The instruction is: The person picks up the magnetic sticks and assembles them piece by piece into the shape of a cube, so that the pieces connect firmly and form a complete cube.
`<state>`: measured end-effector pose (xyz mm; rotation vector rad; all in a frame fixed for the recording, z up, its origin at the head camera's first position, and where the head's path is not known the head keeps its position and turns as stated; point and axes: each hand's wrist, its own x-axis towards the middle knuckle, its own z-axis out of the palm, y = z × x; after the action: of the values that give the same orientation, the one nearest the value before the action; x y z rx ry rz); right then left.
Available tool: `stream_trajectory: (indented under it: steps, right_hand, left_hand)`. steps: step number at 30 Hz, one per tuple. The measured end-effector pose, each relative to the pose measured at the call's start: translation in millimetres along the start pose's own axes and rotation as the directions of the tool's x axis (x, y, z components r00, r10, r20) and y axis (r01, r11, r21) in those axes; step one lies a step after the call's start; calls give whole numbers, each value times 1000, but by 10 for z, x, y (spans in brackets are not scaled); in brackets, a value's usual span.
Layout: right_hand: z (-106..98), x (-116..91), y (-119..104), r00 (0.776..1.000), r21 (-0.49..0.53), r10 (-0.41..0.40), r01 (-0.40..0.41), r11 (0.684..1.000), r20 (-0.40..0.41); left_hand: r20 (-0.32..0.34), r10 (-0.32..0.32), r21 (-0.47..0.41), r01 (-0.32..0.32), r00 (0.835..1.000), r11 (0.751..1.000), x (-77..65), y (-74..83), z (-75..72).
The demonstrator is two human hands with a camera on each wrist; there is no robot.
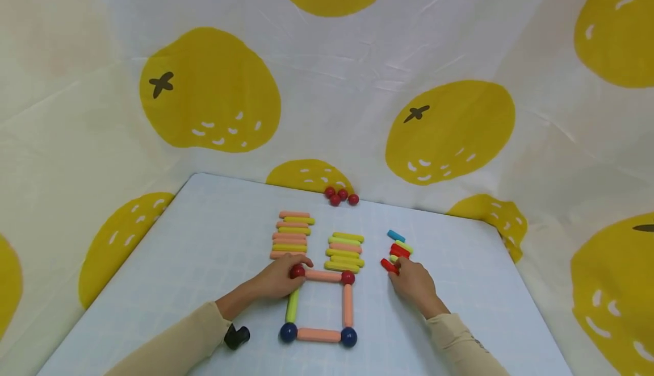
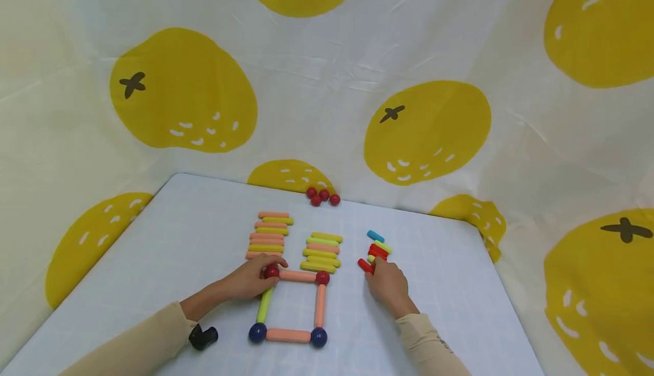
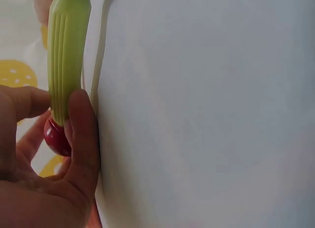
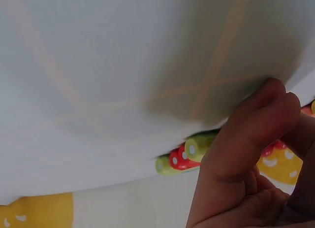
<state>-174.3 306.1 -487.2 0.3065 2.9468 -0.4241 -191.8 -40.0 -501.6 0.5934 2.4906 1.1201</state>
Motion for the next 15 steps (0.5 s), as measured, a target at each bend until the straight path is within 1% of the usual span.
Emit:
stream_trajectory:
  steps: [4,7,12,15]
  right_hand:
    - [10,-22,-59,1000,63,-7,8,998,-11]
    - [-33,-48,-147,1000,143,-14,13,990,6]
    - [-118,-161,-396,995,311,-52,24,950,81]
    - [-131,-263,-572,985,377,-109,52,925,131]
  left_hand:
    - [48,41,-69,-38,998,997,-7,-8,-28]
    - [64,59,-85,-54,996,995,-5,-17,-40]
    - [68,53,-99,-46,996,994,-6,-50,-36]
    - [67,54,-104,-47,996,993,-12,-67,-29]
